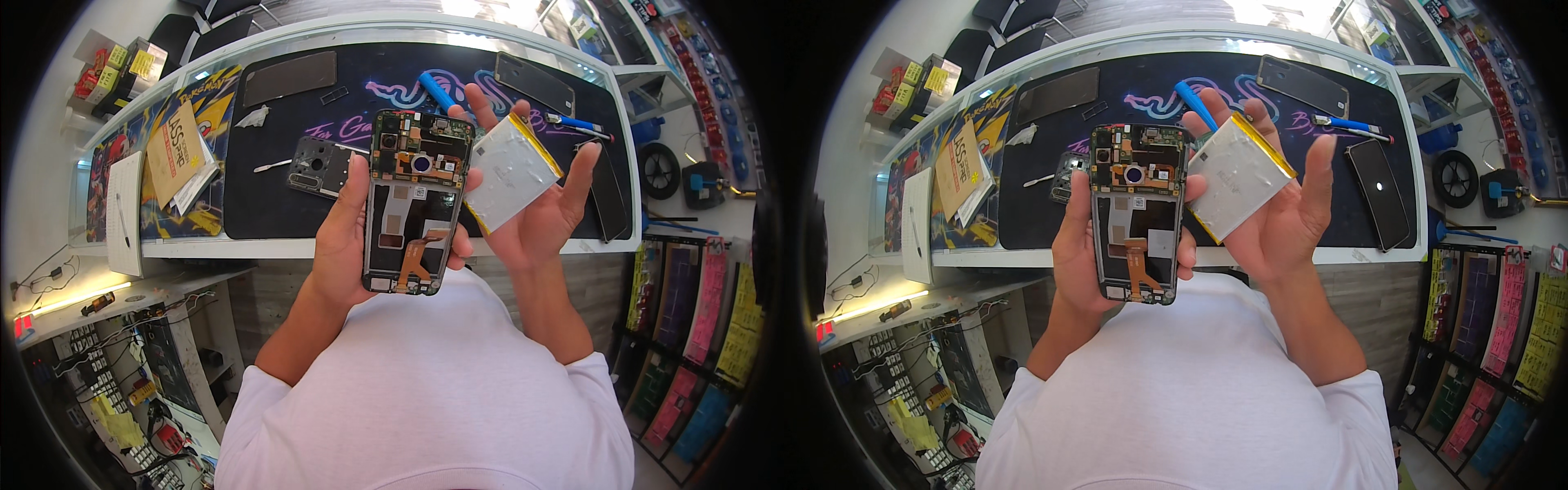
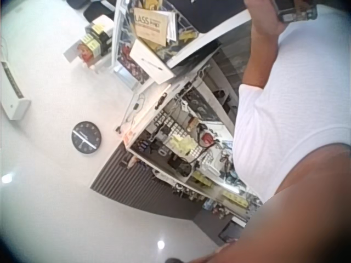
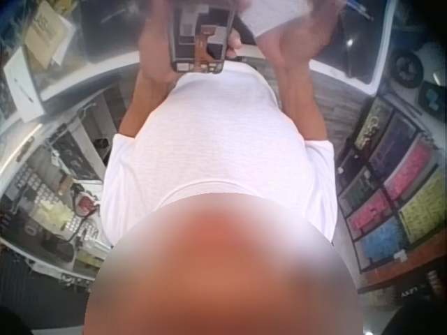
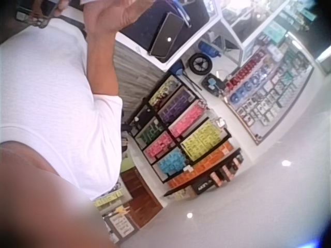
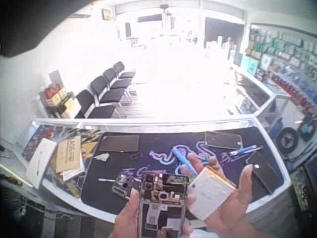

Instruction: The person disassembles a smartphone, removes the battery, and then reassembles the device. They use a heat gun to apply heat to the back cover and a screwdriver to remove screws. The phone is placed on a workbench with various tools and parts visible.

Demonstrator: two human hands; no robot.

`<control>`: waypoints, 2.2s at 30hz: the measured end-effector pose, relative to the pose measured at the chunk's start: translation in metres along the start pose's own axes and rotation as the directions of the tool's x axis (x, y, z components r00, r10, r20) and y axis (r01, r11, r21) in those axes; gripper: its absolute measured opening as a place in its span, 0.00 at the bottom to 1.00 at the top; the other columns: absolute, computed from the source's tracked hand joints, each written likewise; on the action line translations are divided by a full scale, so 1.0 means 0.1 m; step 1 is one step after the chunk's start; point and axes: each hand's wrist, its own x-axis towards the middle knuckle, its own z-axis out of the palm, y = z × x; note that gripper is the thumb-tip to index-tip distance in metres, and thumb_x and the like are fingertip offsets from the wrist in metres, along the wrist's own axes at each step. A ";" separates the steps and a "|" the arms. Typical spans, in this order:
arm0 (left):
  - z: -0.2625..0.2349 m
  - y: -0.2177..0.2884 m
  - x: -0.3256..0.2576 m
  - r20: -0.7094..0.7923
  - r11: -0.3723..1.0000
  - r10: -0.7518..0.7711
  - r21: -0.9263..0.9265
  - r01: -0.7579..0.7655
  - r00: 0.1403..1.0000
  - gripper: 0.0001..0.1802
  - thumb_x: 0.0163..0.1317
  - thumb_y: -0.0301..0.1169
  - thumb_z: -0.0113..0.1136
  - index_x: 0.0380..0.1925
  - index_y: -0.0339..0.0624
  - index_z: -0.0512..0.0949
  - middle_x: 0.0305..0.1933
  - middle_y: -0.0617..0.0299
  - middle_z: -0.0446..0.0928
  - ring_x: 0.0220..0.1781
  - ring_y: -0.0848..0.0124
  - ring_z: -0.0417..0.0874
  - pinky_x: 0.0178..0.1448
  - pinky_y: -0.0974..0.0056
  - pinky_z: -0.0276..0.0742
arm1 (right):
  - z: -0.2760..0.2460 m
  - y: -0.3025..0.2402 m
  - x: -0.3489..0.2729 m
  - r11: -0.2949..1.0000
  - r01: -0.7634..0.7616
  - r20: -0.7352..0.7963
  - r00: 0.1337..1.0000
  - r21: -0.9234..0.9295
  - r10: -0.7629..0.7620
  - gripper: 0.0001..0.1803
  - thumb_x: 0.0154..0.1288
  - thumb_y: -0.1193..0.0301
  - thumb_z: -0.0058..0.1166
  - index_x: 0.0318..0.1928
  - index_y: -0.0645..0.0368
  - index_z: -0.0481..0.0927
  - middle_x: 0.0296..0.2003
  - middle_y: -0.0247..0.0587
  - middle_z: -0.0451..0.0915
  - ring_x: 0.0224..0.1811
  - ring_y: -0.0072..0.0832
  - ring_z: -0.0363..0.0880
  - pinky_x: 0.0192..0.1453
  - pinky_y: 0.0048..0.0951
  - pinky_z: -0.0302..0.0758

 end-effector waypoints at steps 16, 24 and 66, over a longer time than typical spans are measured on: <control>0.03 0.05 -0.04 0.179 0.920 -0.117 -0.350 0.175 0.977 0.46 0.82 0.67 0.26 0.86 0.46 0.52 0.81 0.31 0.63 0.50 0.36 0.89 0.48 0.37 0.90 | -0.38 -0.16 0.20 0.966 -0.165 0.415 0.879 -0.199 0.236 0.26 0.73 0.58 0.68 0.62 0.65 0.82 0.53 0.46 0.80 0.58 0.34 0.83 0.67 0.39 0.83; 0.07 0.07 -0.04 0.199 0.883 -0.145 -0.415 0.218 0.969 0.44 0.82 0.66 0.29 0.86 0.52 0.54 0.80 0.30 0.64 0.54 0.33 0.89 0.47 0.35 0.89 | -0.20 -0.21 0.25 0.944 0.097 0.431 0.901 -0.315 0.052 0.10 0.70 0.73 0.69 0.49 0.63 0.88 0.44 0.52 0.86 0.49 0.35 0.86 0.57 0.35 0.83; 0.21 0.21 0.21 0.044 0.907 0.293 0.303 -0.292 0.955 0.43 0.85 0.64 0.29 0.77 0.39 0.68 0.74 0.49 0.76 0.69 0.62 0.83 0.72 0.55 0.81 | 0.60 -0.14 -0.04 0.495 -0.052 -0.093 0.994 -0.867 -0.059 0.12 0.67 0.78 0.73 0.50 0.67 0.90 0.41 0.42 0.91 0.44 0.24 0.90 0.52 0.25 0.88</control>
